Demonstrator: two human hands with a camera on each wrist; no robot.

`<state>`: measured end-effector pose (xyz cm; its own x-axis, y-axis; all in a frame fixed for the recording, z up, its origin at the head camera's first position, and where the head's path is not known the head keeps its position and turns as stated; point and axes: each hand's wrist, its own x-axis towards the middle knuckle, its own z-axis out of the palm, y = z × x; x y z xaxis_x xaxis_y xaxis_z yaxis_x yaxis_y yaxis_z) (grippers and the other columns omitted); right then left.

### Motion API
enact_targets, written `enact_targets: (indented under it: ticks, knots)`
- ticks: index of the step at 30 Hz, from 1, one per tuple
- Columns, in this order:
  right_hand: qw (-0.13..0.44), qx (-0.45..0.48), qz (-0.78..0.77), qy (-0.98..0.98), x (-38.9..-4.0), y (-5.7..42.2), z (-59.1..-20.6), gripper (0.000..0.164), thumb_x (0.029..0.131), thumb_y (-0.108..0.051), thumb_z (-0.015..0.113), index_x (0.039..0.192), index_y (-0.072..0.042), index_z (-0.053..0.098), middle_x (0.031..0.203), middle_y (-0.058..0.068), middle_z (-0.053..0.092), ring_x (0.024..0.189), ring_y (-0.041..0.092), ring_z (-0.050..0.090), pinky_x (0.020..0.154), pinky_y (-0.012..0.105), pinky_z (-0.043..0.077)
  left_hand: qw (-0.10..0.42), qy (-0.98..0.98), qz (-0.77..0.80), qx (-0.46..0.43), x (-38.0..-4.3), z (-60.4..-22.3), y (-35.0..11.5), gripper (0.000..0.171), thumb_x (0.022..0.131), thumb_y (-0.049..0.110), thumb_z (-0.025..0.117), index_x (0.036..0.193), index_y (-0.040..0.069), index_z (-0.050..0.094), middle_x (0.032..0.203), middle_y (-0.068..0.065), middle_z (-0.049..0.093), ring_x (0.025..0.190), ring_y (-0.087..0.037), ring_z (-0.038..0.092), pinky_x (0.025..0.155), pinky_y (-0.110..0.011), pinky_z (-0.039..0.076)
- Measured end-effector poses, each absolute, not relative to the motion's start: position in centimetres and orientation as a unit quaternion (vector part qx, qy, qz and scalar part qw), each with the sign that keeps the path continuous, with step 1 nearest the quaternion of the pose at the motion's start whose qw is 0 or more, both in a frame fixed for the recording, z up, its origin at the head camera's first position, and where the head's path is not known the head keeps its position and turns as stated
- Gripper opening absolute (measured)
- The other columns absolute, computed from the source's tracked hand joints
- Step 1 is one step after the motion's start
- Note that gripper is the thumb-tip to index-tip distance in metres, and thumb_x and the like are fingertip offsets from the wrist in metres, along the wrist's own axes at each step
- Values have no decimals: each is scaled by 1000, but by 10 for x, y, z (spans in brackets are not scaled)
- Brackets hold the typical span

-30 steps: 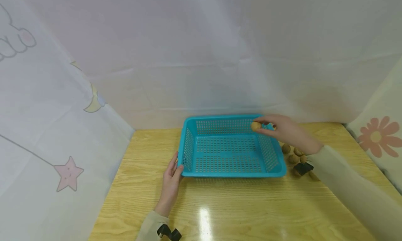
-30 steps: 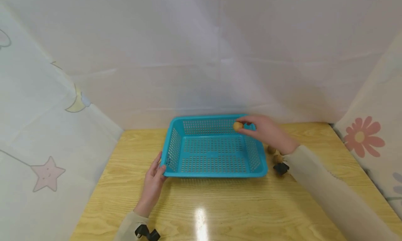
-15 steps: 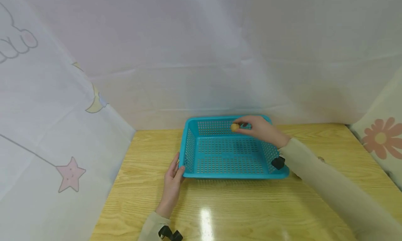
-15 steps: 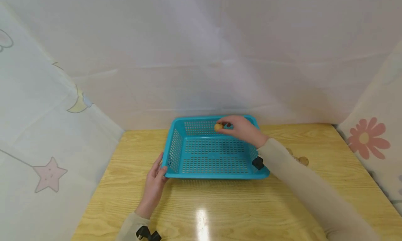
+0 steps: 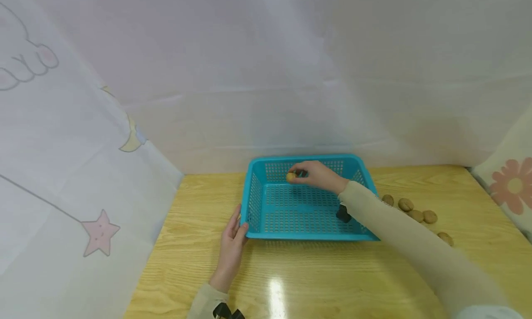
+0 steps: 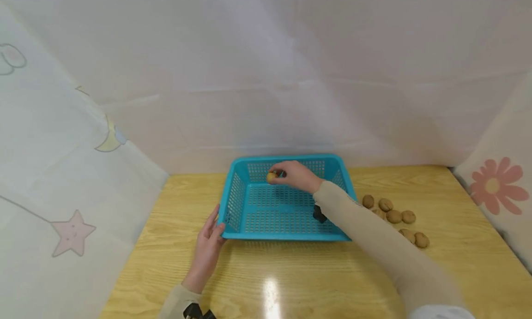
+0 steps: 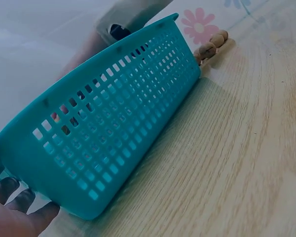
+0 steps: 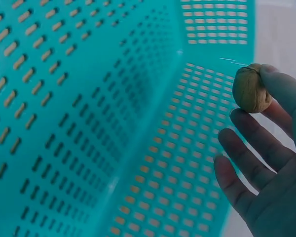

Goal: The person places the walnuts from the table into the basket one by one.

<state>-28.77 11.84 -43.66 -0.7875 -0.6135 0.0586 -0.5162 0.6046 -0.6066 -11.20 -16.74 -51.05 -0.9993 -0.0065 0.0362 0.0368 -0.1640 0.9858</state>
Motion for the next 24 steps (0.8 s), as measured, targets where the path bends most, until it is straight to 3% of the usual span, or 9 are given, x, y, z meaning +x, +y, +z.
enact_targets:
  ticks: [13,19,24]
  knots:
    - [141,-327,-273,894,-303,92,-478,39,100,-25,73,131,-2,68,115,11,73,107,29,67,92,49,57,5,-644,-765,3,-110,-513,-166,62,110,13,50,166,8,24,164,-21,36,147,-39,41,107,-37,52]
    - [144,-318,-258,901,-307,86,-488,33,98,-28,74,121,-5,70,105,9,72,96,25,66,85,45,57,2,-645,-764,6,-108,-512,-167,63,109,14,52,166,9,24,164,-21,37,147,-39,42,107,-38,53]
    - [136,-302,-258,908,-308,85,-493,36,99,-33,73,122,-6,71,111,11,73,101,26,68,86,46,59,-1,-648,-762,4,-108,-511,-168,64,110,15,51,166,8,23,164,-21,36,147,-39,41,107,-37,52]
